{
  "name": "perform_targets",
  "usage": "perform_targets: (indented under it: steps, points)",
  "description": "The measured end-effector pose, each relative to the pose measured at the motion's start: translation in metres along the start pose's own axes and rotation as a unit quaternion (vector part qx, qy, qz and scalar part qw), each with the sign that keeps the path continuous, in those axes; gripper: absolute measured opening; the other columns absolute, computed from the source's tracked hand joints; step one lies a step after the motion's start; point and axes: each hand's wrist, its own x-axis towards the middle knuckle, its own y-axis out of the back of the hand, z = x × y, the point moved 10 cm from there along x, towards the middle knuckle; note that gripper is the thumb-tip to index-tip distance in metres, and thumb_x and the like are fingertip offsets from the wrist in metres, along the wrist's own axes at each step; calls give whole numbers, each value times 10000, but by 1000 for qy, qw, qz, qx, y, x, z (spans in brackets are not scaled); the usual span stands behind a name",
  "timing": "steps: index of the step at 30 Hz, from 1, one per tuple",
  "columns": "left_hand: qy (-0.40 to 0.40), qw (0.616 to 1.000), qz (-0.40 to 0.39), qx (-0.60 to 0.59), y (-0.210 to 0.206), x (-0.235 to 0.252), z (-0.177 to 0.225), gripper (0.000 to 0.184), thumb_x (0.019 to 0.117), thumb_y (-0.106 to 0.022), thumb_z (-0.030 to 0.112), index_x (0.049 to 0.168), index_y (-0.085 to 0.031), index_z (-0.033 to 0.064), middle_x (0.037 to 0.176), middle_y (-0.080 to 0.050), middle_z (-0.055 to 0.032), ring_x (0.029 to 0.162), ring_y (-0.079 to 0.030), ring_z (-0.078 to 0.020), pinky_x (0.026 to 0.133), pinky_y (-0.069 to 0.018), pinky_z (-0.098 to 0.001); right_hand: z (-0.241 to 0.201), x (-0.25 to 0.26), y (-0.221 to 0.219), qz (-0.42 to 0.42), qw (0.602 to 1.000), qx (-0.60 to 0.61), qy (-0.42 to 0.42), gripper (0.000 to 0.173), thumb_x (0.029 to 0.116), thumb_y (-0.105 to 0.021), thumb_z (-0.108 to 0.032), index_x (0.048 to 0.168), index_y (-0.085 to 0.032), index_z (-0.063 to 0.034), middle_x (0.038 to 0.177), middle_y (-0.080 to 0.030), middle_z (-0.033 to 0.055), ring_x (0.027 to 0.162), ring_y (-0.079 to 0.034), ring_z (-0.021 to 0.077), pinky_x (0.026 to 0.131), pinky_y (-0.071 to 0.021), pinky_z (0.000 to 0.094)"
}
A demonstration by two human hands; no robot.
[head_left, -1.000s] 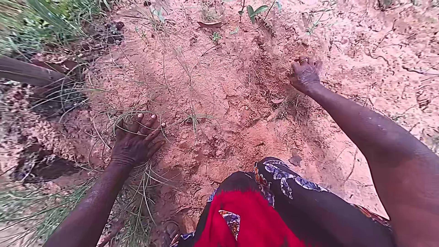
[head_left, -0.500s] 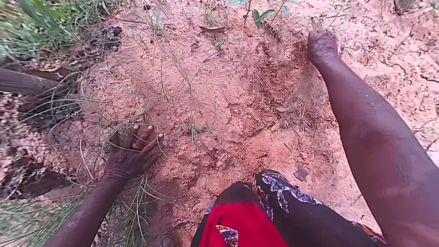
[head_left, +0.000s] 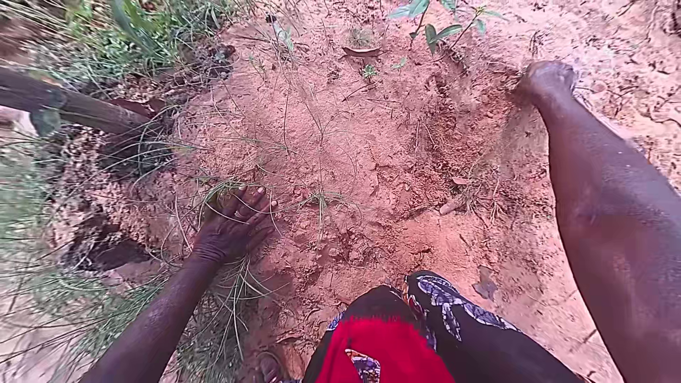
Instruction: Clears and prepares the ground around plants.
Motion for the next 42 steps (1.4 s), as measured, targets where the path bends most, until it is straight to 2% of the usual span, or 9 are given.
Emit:
perform_targets:
  steps: [8,13,17,19,21,25,29,36,42]
  points:
    - [-9,1000,4,-15,2,3,2,617,1054,-292,612,1513,-528,273,1606,-458,-69,1559,-257,-352,1176,-141,-683,-4,-76,-64,-34,990,10,136,294,986,-603,-47,1174,-568,176,1153,-603,443,1140,-579,633,904,-440,760]
    - [-12,1000,-4,-10,-1,2,1,620,1055,-291,618,1524,-519,282,1637,-414,-51,1567,-230,-359,1172,-149,-698,-26,-135,-84,-128,951,64,274,323,984,-651,-36,1272,-623,107,1151,-649,374,1135,-614,558,975,-441,704]
    - [-2,1000,-18,-7,-6,0,-1,622,1051,-283,634,1537,-500,310,1660,-374,-23,1577,-204,-344,1176,-125,-695,-70,-126,-31,-14,950,36,310,378,888,-783,-145,1206,-694,40,1293,-617,307,1296,-467,561,1007,-348,742]
    - [3,1000,-28,-6,-9,0,-2,622,1046,-282,638,1528,-509,318,1653,-389,-19,1570,-220,-353,1167,-137,-701,-105,-118,-9,86,934,39,344,341,865,-782,-199,1108,-724,33,1255,-651,304,1339,-448,569,1036,-322,741]
    - [4,1000,-18,-10,-5,2,-1,615,1046,-294,628,1508,-540,306,1621,-441,-31,1558,-261,-362,1166,-150,-704,-146,-110,1,131,915,64,376,281,908,-718,-123,1116,-701,65,1176,-679,326,1314,-514,545,1101,-348,673]
    - [3,1000,-7,-3,-3,1,-1,608,1045,-276,638,1519,-508,337,1616,-446,-32,1545,-287,-330,1159,-169,-662,-224,-96,-8,103,898,50,424,290,1016,-482,3,1253,-635,71,1197,-653,352,1146,-623,559,994,-446,678]
    - [9,1000,-4,6,-2,1,-1,591,1050,-267,635,1527,-491,367,1600,-470,-19,1524,-335,-325,1141,-210,-660,-252,-75,-21,65,921,-3,384,395,1005,-568,-61,1377,-562,70,1397,-565,332,1287,-541,542,1053,-398,680]
    - [3,1000,6,7,-1,1,0,581,1049,-293,622,1511,-515,348,1601,-470,-5,1542,-293,-314,1155,-173,-655,-248,-75,-28,8,963,11,270,439,980,-633,-87,1312,-520,175,1331,-564,392,1292,-529,559,1058,-416,672]
    - [-2,1000,-4,5,-3,2,0,585,1046,-312,623,1518,-515,343,1623,-439,2,1554,-267,-322,1160,-169,-670,-234,-118,-42,-7,943,71,325,335,955,-620,-12,1257,-577,125,1230,-605,390,1192,-576,585,986,-443,708]
